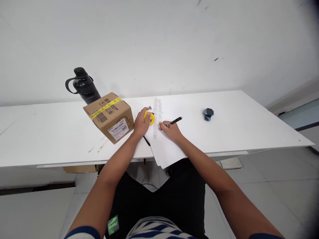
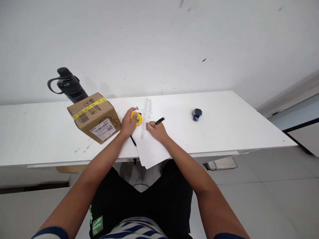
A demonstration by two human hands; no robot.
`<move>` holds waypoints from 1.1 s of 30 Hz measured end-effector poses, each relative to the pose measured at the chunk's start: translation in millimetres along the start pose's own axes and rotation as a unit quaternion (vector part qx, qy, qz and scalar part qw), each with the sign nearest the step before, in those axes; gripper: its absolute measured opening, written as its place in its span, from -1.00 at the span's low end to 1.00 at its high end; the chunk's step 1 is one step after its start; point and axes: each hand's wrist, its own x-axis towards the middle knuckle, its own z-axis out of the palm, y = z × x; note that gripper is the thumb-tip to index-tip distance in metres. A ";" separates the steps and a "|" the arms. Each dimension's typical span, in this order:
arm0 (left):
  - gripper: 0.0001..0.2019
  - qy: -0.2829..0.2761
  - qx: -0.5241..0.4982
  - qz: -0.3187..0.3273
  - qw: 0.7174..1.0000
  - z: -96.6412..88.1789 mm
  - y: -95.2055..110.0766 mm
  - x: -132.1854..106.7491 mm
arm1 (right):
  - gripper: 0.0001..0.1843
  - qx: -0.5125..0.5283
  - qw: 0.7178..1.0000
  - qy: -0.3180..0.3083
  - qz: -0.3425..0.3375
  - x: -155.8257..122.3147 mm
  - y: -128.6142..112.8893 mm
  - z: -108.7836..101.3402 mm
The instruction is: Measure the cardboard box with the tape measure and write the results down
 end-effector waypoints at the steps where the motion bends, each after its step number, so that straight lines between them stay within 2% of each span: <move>1: -0.61 0.002 -0.002 0.002 1.000 -0.2 0.4 0.1 | -0.61 0.001 1.000 0.004 0.000 -0.3 -0.4 -0.1; 6: -0.61 0.005 -0.019 0.006 1.000 -0.8 2.9 1.1 | -0.62 -0.013 1.000 0.025 0.000 -1.1 -0.9 0.5; 14: -0.60 0.031 -0.008 -0.048 0.998 -0.5 1.0 0.7 | -0.62 -0.022 1.000 0.021 -0.002 -1.3 2.0 2.2; 19: -0.62 0.028 -0.008 -0.040 0.999 -2.5 2.4 0.1 | -0.60 -0.017 1.000 -0.007 -0.004 -0.1 1.1 1.8; 25: -0.64 0.031 -0.014 -0.025 0.999 -3.2 3.4 0.5 | -0.62 -0.009 0.999 0.044 0.014 0.6 1.4 1.0; 29: -0.63 0.025 -0.012 -0.020 0.999 -3.4 1.6 0.1 | -0.62 -0.002 1.000 0.005 0.011 1.0 1.6 0.7; 33: -0.63 0.026 -0.010 -0.017 0.999 -4.1 1.2 -0.4 | -0.61 0.005 1.000 0.018 0.014 0.8 0.9 1.0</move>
